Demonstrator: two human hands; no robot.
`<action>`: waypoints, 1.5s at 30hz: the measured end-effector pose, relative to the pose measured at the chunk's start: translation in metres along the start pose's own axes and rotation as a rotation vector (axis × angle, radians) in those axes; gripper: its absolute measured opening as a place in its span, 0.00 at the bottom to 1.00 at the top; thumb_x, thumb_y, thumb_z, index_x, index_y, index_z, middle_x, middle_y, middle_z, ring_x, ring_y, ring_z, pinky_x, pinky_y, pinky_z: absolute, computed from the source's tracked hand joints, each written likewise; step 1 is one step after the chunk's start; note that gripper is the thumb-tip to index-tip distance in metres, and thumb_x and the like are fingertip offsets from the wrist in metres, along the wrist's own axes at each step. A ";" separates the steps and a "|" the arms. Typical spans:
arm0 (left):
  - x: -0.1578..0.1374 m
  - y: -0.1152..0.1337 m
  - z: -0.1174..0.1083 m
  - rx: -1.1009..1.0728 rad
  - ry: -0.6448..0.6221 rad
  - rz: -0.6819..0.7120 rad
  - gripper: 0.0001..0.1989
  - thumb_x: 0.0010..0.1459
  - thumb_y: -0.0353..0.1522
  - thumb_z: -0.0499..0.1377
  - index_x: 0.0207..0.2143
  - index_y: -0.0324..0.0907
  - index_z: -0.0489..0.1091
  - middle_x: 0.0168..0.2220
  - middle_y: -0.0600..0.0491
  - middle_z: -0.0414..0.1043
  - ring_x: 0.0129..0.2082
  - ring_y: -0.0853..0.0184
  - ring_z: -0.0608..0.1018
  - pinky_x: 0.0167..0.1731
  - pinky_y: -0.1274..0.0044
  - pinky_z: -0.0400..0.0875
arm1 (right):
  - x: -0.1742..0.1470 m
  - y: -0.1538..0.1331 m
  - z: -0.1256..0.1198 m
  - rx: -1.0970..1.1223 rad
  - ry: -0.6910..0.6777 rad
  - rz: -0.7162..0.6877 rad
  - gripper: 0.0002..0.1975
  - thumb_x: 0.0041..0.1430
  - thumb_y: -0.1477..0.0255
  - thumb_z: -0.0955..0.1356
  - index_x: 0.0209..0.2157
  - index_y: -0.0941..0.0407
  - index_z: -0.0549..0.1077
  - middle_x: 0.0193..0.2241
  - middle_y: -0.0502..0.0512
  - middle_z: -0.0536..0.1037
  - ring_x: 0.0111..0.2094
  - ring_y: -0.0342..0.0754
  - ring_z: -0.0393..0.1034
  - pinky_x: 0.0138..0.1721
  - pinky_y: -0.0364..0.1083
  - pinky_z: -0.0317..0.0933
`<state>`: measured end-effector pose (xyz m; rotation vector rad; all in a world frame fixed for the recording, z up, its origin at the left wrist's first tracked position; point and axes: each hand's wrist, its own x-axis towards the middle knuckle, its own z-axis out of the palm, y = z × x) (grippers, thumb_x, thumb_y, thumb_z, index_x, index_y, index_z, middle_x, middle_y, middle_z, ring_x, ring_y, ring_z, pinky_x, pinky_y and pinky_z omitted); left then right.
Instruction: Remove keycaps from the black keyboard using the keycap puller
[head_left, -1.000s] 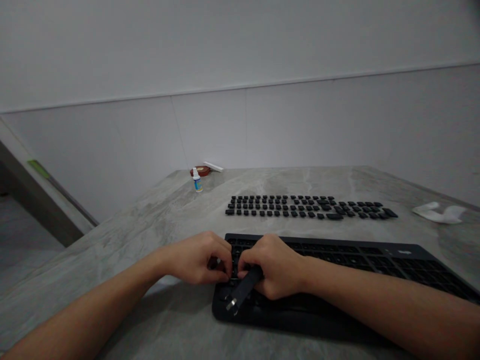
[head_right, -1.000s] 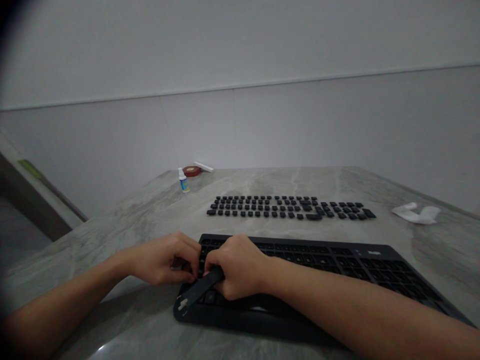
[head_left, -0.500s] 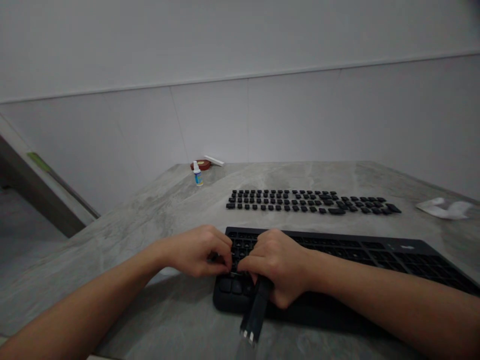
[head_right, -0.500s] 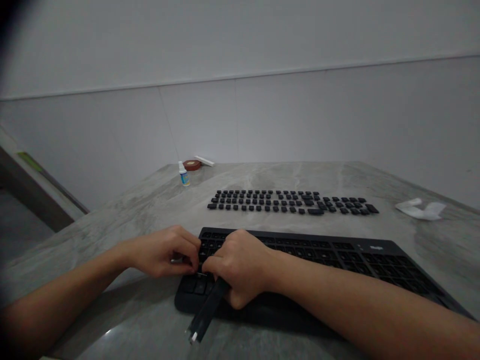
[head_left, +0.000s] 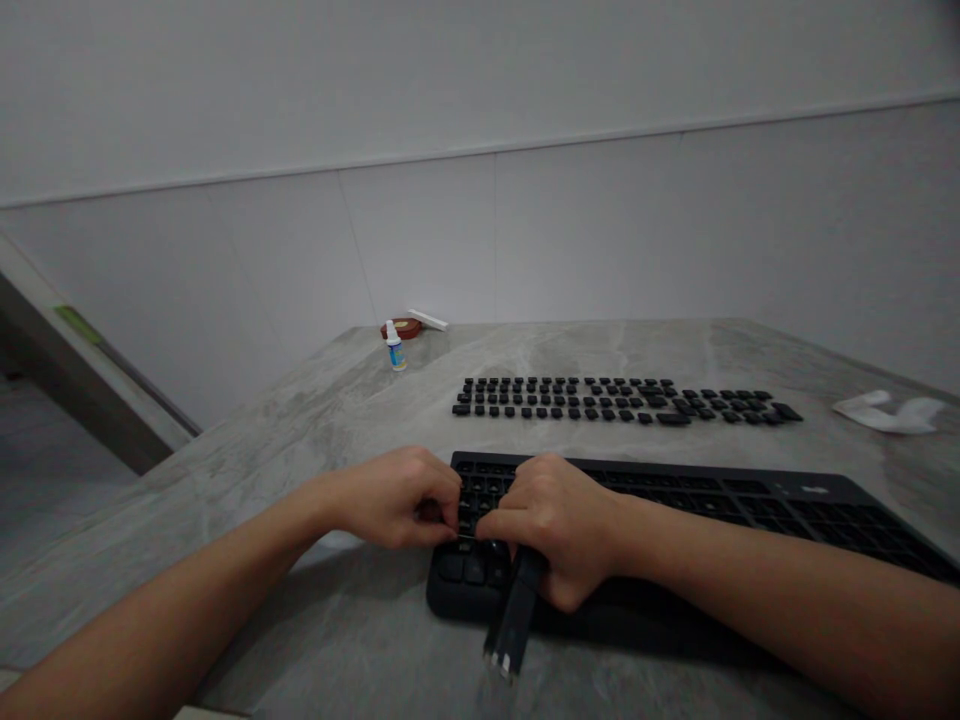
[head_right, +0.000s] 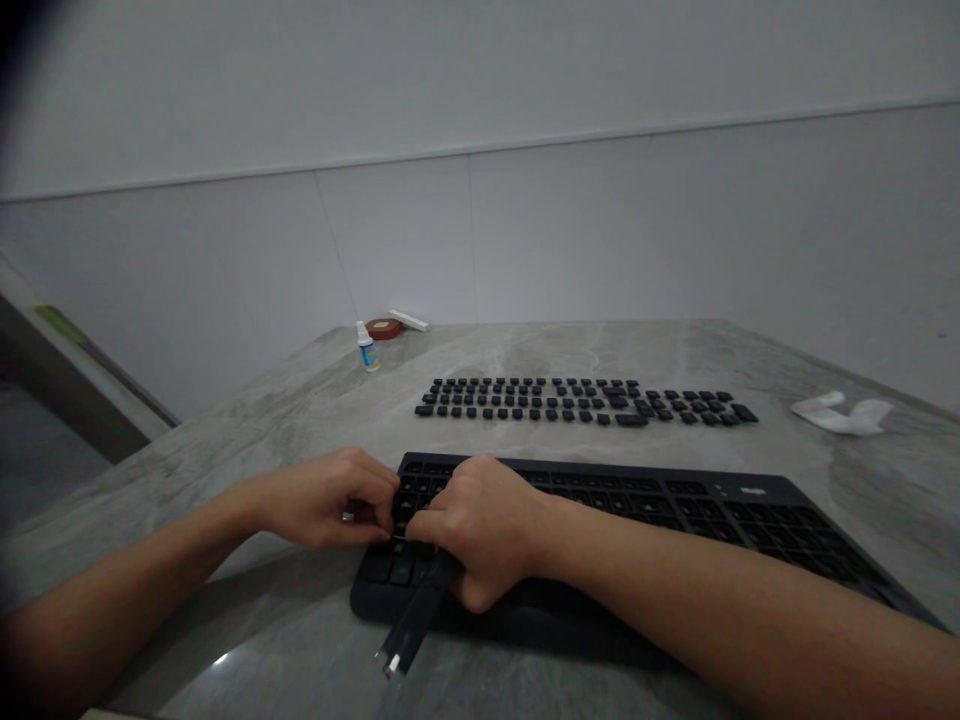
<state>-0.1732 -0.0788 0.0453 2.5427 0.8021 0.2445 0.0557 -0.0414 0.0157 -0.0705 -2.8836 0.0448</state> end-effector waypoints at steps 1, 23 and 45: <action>0.000 0.001 -0.001 -0.004 -0.003 0.006 0.05 0.55 0.25 0.59 0.28 0.39 0.74 0.24 0.55 0.70 0.23 0.73 0.70 0.25 0.82 0.63 | 0.000 0.000 0.000 -0.001 -0.003 -0.001 0.14 0.38 0.70 0.68 0.32 0.56 0.75 0.22 0.50 0.76 0.21 0.47 0.69 0.22 0.46 0.50; -0.002 -0.005 0.002 0.015 0.049 0.093 0.05 0.54 0.23 0.58 0.29 0.39 0.73 0.29 0.53 0.68 0.27 0.73 0.70 0.27 0.82 0.63 | -0.001 0.002 0.001 0.006 -0.009 0.007 0.13 0.40 0.68 0.68 0.32 0.55 0.75 0.21 0.49 0.75 0.21 0.47 0.67 0.21 0.45 0.46; -0.002 0.001 0.003 0.123 -0.014 0.157 0.08 0.53 0.21 0.56 0.25 0.40 0.68 0.26 0.55 0.65 0.24 0.72 0.67 0.23 0.77 0.58 | -0.001 0.003 0.003 0.102 -0.008 -0.059 0.18 0.39 0.69 0.66 0.35 0.57 0.78 0.21 0.51 0.76 0.22 0.47 0.67 0.22 0.47 0.45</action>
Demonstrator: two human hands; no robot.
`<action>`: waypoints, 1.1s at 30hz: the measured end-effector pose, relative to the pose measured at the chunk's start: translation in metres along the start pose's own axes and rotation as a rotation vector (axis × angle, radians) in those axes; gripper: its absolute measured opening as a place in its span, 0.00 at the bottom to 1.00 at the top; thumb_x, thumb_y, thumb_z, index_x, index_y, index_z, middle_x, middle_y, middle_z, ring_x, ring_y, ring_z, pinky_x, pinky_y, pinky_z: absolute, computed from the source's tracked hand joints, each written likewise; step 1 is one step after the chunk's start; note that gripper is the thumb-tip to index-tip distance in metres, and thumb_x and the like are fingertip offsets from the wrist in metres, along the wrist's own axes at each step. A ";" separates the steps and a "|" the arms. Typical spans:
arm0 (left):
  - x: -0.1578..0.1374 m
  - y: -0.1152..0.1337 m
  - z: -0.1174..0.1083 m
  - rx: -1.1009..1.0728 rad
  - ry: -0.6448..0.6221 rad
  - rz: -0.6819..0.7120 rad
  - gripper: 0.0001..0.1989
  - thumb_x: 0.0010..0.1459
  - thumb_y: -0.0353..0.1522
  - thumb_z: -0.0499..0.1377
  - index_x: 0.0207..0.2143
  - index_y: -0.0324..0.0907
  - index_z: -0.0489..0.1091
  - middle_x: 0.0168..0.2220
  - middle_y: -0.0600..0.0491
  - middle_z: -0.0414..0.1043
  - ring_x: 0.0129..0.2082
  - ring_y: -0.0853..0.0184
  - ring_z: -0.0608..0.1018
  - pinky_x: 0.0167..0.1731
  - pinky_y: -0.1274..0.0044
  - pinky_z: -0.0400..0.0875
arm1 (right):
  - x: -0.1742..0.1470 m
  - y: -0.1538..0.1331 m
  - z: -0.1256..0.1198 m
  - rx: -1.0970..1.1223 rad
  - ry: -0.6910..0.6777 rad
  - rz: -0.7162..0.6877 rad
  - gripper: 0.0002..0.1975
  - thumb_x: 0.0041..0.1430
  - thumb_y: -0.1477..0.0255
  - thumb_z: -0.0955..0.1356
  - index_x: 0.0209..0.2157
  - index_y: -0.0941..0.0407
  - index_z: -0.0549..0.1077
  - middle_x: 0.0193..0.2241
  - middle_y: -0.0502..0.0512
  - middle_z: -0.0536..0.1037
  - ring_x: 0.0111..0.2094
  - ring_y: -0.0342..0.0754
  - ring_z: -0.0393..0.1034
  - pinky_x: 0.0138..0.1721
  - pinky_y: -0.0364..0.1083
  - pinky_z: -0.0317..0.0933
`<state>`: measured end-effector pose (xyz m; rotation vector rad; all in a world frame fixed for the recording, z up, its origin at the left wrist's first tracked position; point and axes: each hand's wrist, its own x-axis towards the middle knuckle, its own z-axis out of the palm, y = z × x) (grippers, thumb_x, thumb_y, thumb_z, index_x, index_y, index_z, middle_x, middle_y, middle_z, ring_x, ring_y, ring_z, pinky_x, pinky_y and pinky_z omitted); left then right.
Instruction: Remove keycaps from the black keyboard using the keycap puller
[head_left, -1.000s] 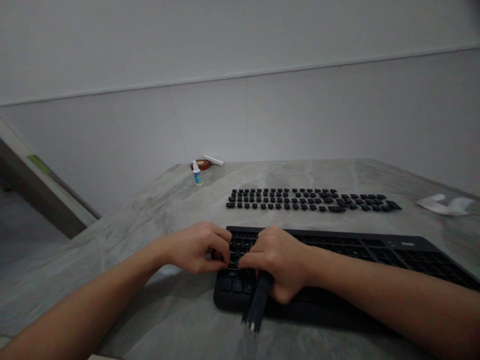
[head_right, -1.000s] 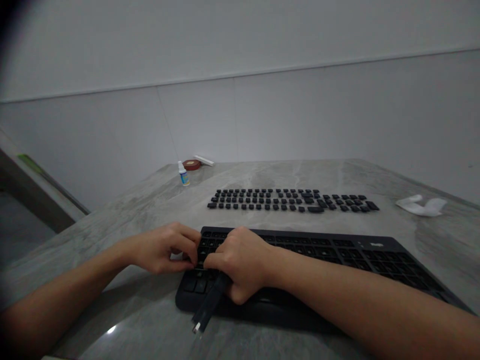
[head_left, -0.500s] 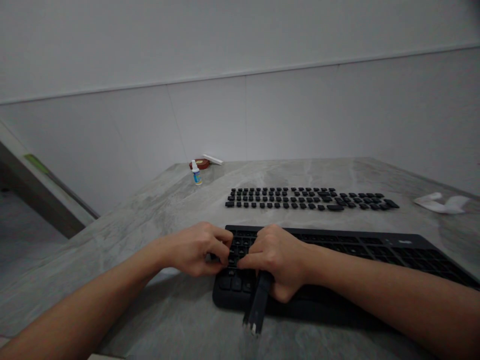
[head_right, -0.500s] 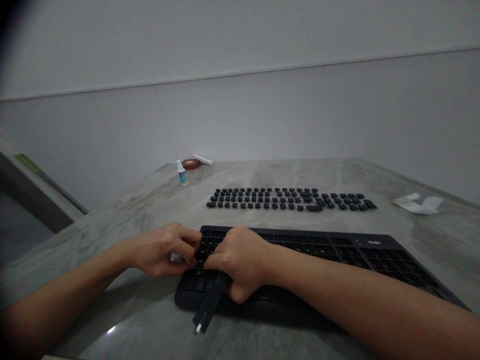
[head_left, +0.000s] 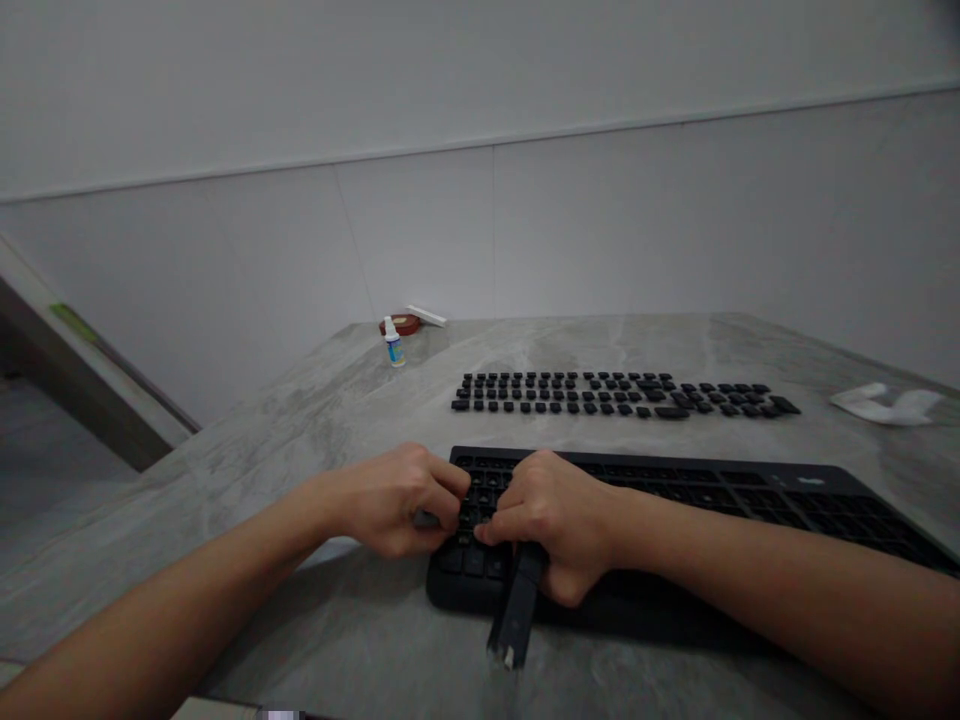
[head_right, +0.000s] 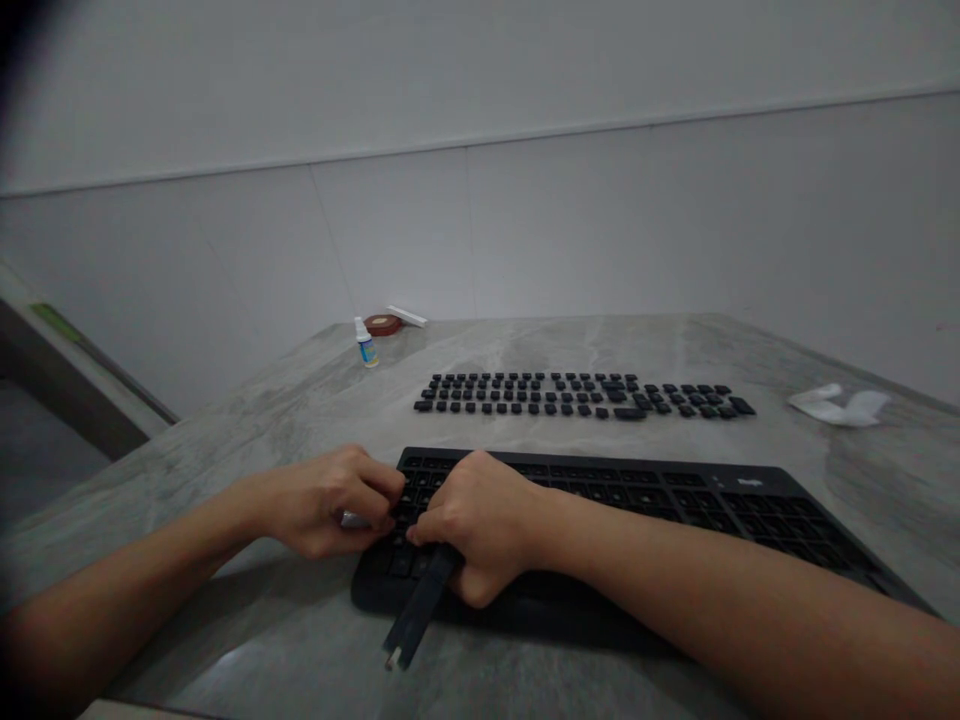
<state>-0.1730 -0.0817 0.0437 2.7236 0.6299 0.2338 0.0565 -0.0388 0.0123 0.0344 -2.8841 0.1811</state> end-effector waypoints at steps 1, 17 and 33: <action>0.000 0.000 -0.001 0.001 -0.002 -0.003 0.08 0.53 0.21 0.56 0.25 0.40 0.68 0.26 0.54 0.65 0.24 0.72 0.67 0.23 0.77 0.58 | 0.000 0.000 0.000 0.006 -0.001 -0.008 0.19 0.39 0.69 0.66 0.36 0.57 0.78 0.21 0.51 0.76 0.22 0.47 0.67 0.22 0.46 0.46; -0.001 0.000 -0.003 -0.080 0.040 0.007 0.06 0.55 0.24 0.58 0.29 0.40 0.74 0.28 0.51 0.71 0.26 0.70 0.72 0.25 0.79 0.64 | 0.000 0.001 0.004 0.105 0.012 0.054 0.21 0.40 0.71 0.66 0.39 0.56 0.78 0.23 0.51 0.78 0.25 0.49 0.71 0.24 0.44 0.56; -0.002 -0.003 -0.003 -0.029 -0.015 0.005 0.07 0.57 0.26 0.57 0.30 0.40 0.75 0.26 0.51 0.71 0.24 0.69 0.71 0.23 0.77 0.62 | 0.001 0.001 0.000 0.104 -0.030 0.035 0.21 0.39 0.72 0.67 0.39 0.57 0.78 0.24 0.51 0.77 0.25 0.48 0.71 0.25 0.44 0.57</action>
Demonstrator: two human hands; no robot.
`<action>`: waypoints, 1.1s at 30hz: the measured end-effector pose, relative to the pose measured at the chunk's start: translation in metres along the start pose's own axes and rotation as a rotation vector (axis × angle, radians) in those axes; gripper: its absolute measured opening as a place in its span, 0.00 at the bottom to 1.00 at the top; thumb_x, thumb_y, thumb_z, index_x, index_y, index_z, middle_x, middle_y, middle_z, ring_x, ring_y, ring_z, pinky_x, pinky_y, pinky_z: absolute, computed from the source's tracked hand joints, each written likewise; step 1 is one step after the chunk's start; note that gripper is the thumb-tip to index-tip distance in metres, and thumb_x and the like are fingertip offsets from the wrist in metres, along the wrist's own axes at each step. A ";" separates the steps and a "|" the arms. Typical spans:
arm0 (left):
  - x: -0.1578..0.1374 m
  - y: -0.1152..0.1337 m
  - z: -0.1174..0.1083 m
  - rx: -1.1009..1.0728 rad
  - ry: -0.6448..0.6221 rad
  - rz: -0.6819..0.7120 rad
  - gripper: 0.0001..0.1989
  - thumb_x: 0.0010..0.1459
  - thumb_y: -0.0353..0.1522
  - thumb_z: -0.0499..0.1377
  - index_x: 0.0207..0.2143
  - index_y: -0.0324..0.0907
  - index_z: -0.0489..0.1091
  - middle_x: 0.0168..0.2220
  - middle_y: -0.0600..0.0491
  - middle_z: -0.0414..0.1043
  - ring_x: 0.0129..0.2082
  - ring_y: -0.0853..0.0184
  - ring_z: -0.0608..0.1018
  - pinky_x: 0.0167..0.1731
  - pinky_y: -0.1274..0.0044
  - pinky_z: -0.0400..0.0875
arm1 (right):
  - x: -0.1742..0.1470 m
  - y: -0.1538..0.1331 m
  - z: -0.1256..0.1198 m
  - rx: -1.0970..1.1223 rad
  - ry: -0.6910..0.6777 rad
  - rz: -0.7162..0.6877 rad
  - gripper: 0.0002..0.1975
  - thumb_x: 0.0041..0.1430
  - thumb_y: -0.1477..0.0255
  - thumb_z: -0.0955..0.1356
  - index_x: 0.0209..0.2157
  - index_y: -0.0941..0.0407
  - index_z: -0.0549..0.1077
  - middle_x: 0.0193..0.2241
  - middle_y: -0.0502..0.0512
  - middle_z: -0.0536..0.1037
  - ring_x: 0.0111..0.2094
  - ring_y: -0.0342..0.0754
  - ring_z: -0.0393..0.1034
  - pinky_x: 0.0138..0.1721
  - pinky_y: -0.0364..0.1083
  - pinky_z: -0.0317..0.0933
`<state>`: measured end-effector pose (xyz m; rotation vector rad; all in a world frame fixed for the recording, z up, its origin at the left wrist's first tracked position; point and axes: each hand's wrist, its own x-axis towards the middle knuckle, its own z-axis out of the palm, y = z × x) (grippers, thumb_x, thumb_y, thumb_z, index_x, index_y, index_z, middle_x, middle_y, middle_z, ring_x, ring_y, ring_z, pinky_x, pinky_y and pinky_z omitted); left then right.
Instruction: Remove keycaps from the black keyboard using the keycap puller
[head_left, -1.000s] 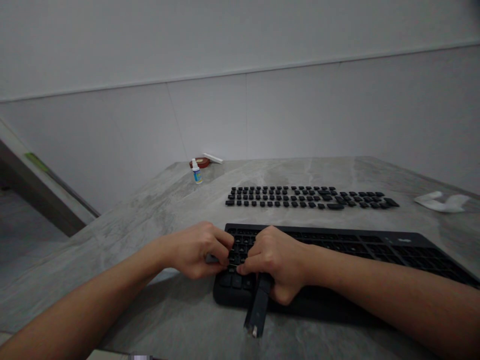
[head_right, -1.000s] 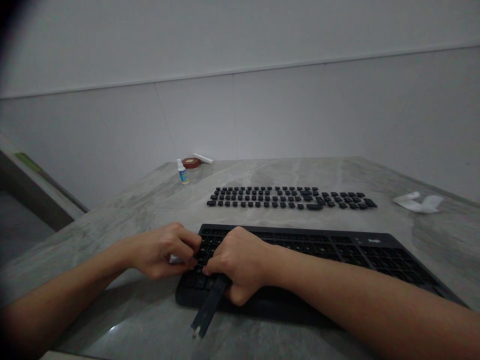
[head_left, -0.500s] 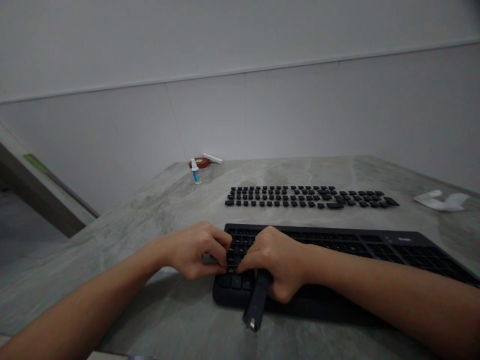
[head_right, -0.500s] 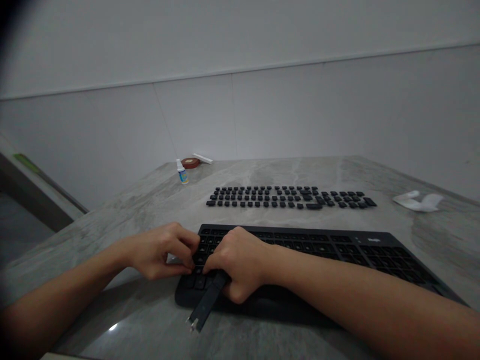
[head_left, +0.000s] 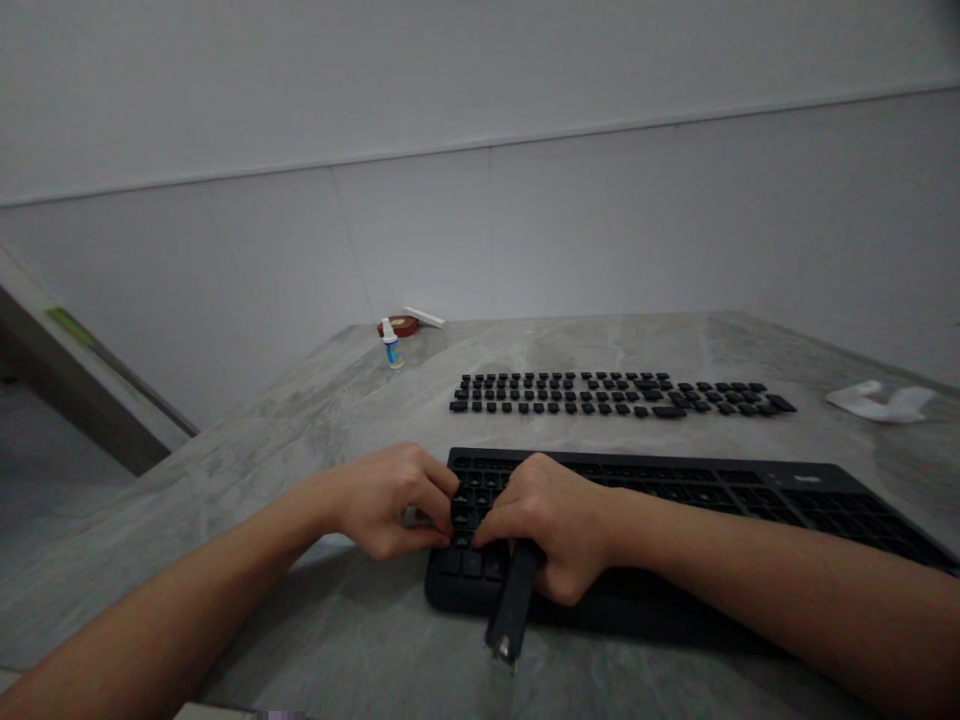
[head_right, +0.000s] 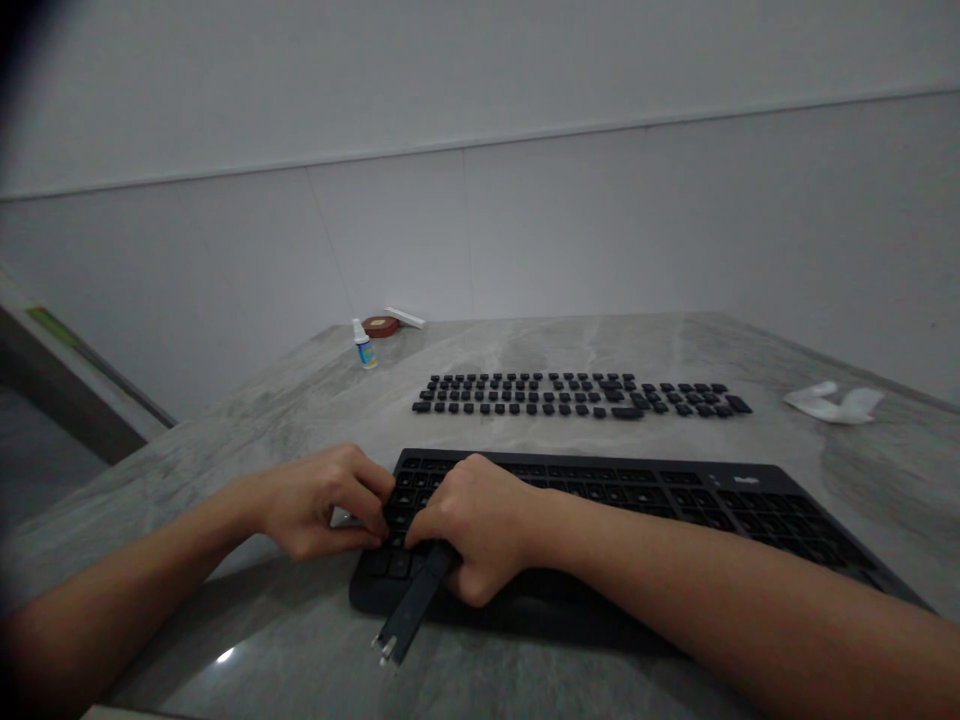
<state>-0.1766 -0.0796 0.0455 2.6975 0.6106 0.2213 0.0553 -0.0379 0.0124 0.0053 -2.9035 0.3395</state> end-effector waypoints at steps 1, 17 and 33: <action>0.000 0.000 0.000 -0.006 -0.001 0.000 0.07 0.57 0.26 0.57 0.29 0.40 0.75 0.26 0.51 0.71 0.24 0.69 0.71 0.23 0.77 0.62 | 0.000 0.000 0.000 -0.001 -0.004 0.000 0.21 0.40 0.72 0.67 0.39 0.57 0.78 0.24 0.51 0.77 0.26 0.48 0.71 0.25 0.44 0.57; -0.023 -0.020 -0.034 0.158 0.103 -0.290 0.08 0.61 0.29 0.57 0.35 0.39 0.77 0.29 0.52 0.72 0.26 0.72 0.72 0.27 0.81 0.64 | -0.003 0.006 0.011 0.093 0.304 0.004 0.14 0.38 0.74 0.64 0.31 0.57 0.75 0.21 0.51 0.78 0.23 0.47 0.73 0.25 0.43 0.60; -0.020 -0.040 -0.019 -0.065 -0.093 -0.317 0.06 0.56 0.28 0.64 0.38 0.41 0.77 0.34 0.53 0.68 0.31 0.72 0.71 0.32 0.81 0.66 | -0.002 0.002 0.006 0.023 0.309 -0.022 0.12 0.41 0.77 0.63 0.31 0.57 0.73 0.21 0.50 0.77 0.22 0.46 0.72 0.26 0.43 0.58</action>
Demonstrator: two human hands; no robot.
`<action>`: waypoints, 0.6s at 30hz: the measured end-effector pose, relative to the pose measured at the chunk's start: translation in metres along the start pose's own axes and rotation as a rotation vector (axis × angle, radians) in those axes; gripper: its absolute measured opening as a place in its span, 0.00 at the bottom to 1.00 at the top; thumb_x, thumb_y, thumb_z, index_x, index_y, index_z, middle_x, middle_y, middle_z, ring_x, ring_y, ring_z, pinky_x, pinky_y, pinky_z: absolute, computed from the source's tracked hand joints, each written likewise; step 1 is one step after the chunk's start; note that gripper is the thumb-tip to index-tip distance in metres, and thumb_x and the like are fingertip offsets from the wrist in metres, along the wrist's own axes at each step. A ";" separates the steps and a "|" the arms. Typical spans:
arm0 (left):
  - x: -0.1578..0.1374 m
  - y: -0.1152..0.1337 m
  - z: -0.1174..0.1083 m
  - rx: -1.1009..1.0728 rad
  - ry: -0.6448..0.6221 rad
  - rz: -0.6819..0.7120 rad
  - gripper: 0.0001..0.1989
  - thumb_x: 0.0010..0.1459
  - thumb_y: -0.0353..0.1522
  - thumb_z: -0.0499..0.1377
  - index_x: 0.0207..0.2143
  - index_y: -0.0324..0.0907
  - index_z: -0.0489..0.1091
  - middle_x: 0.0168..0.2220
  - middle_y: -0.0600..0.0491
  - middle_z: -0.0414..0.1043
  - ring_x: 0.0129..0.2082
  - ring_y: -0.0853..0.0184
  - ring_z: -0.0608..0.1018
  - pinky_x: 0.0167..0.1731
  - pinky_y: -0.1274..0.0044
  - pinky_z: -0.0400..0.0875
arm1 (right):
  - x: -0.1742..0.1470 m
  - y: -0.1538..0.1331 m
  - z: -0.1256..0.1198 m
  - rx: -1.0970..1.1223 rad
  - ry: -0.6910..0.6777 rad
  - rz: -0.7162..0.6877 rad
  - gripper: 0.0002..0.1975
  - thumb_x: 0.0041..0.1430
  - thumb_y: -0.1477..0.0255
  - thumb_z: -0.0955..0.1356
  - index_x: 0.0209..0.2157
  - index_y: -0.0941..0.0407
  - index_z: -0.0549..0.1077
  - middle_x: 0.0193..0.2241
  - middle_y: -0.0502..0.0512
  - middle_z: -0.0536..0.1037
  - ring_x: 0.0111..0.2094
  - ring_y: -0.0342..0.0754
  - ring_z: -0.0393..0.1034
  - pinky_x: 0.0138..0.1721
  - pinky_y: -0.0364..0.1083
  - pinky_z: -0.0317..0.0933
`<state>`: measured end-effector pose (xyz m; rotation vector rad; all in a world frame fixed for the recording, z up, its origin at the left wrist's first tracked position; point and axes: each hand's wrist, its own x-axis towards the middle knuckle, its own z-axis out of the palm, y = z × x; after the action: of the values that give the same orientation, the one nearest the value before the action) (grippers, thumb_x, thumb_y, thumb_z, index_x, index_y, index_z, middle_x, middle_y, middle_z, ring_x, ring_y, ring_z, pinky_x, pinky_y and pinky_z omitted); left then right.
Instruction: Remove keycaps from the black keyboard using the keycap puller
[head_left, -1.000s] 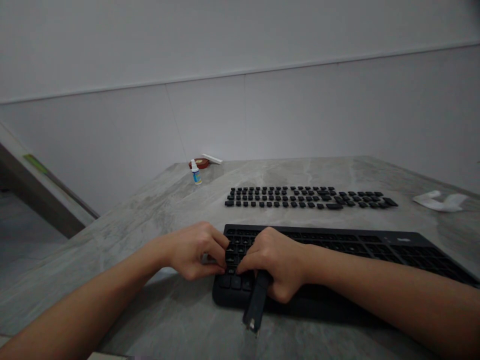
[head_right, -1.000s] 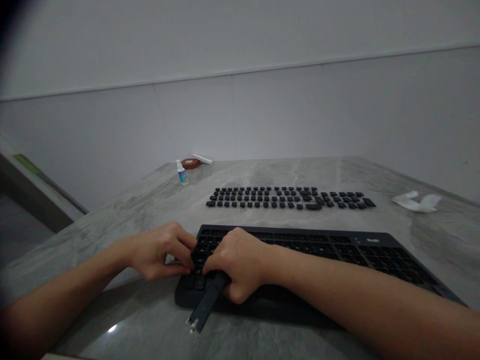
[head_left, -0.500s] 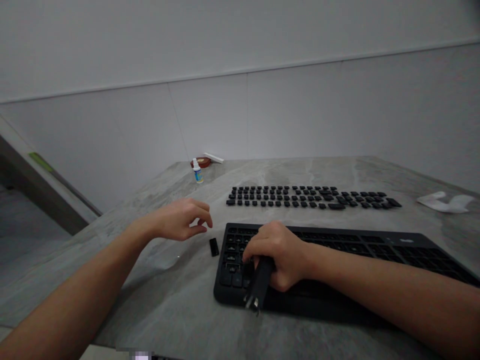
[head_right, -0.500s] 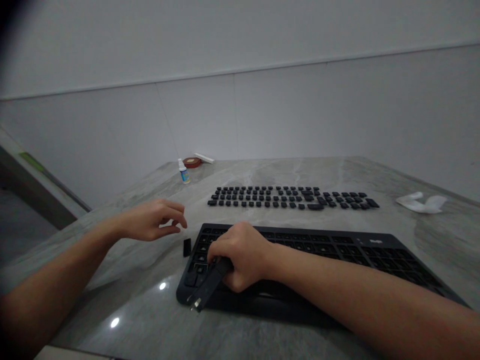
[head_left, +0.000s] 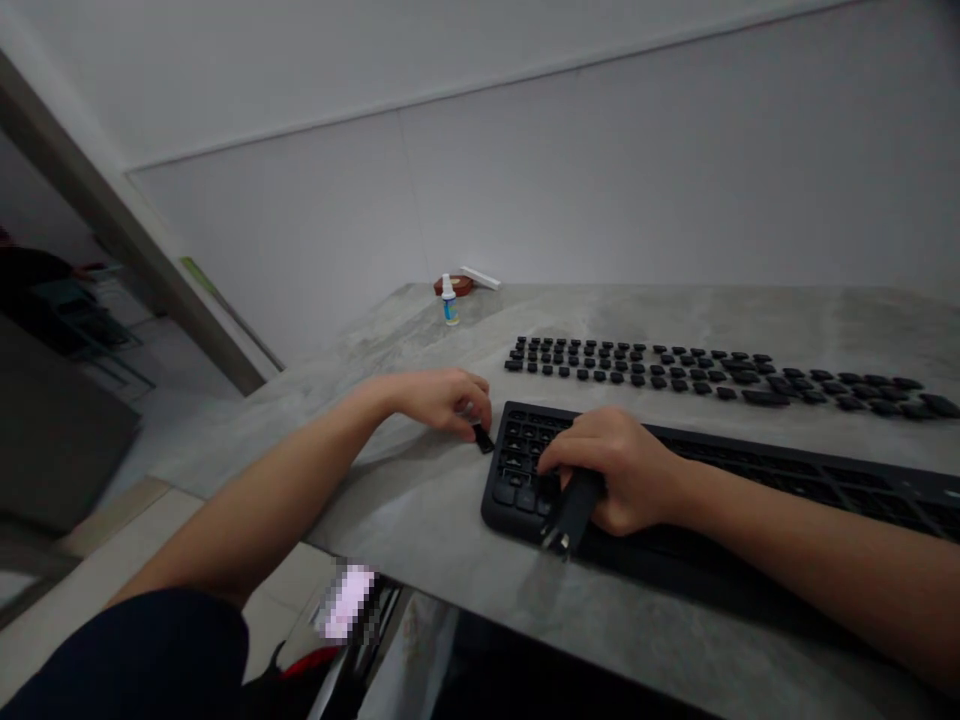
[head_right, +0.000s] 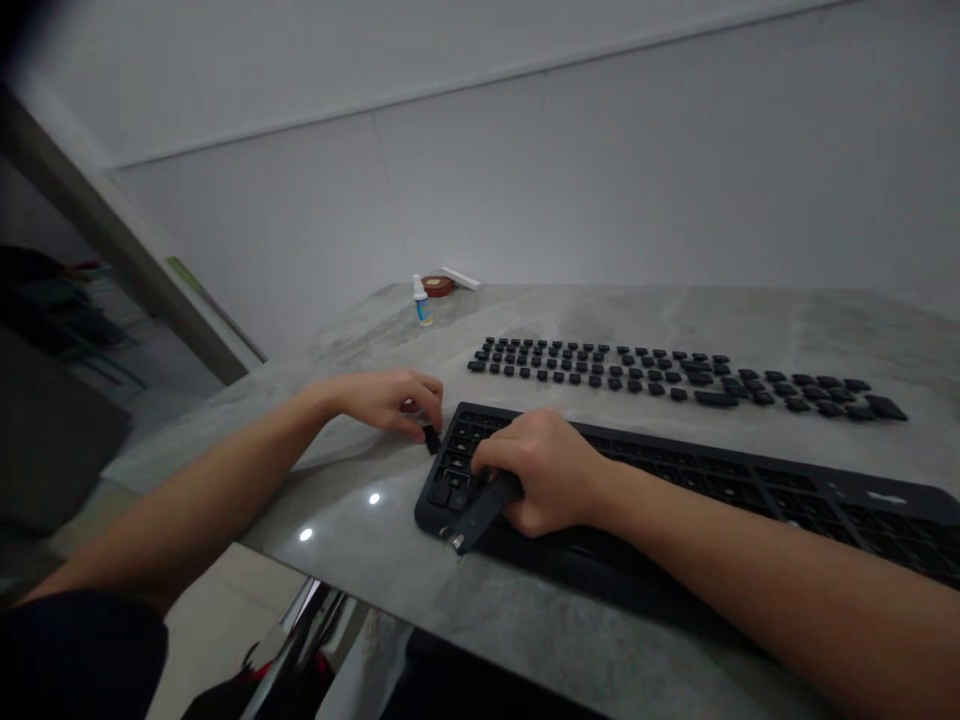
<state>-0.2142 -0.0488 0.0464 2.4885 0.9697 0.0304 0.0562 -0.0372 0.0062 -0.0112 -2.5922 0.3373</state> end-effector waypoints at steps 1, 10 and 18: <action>0.000 -0.001 0.001 -0.009 0.000 -0.004 0.06 0.55 0.28 0.64 0.38 0.40 0.76 0.34 0.53 0.69 0.31 0.72 0.71 0.32 0.81 0.66 | 0.000 -0.001 0.000 -0.008 0.005 -0.004 0.12 0.42 0.77 0.63 0.31 0.57 0.73 0.21 0.50 0.77 0.22 0.45 0.72 0.25 0.43 0.58; 0.001 -0.009 0.005 -0.028 0.001 0.029 0.09 0.53 0.27 0.65 0.38 0.36 0.76 0.31 0.52 0.70 0.30 0.69 0.72 0.32 0.78 0.65 | 0.002 -0.004 0.001 -0.092 0.124 0.018 0.11 0.55 0.78 0.63 0.38 0.55 0.73 0.25 0.53 0.78 0.25 0.48 0.74 0.26 0.45 0.62; -0.002 -0.006 0.003 0.101 0.038 -0.051 0.20 0.55 0.34 0.66 0.49 0.36 0.73 0.32 0.51 0.72 0.31 0.68 0.73 0.33 0.77 0.65 | 0.004 -0.006 0.003 -0.122 0.153 0.039 0.07 0.62 0.75 0.64 0.38 0.52 0.73 0.28 0.54 0.79 0.26 0.48 0.75 0.25 0.46 0.65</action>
<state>-0.2188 -0.0471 0.0412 2.5621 1.0747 0.0125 0.0519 -0.0430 0.0073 -0.1256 -2.4588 0.1847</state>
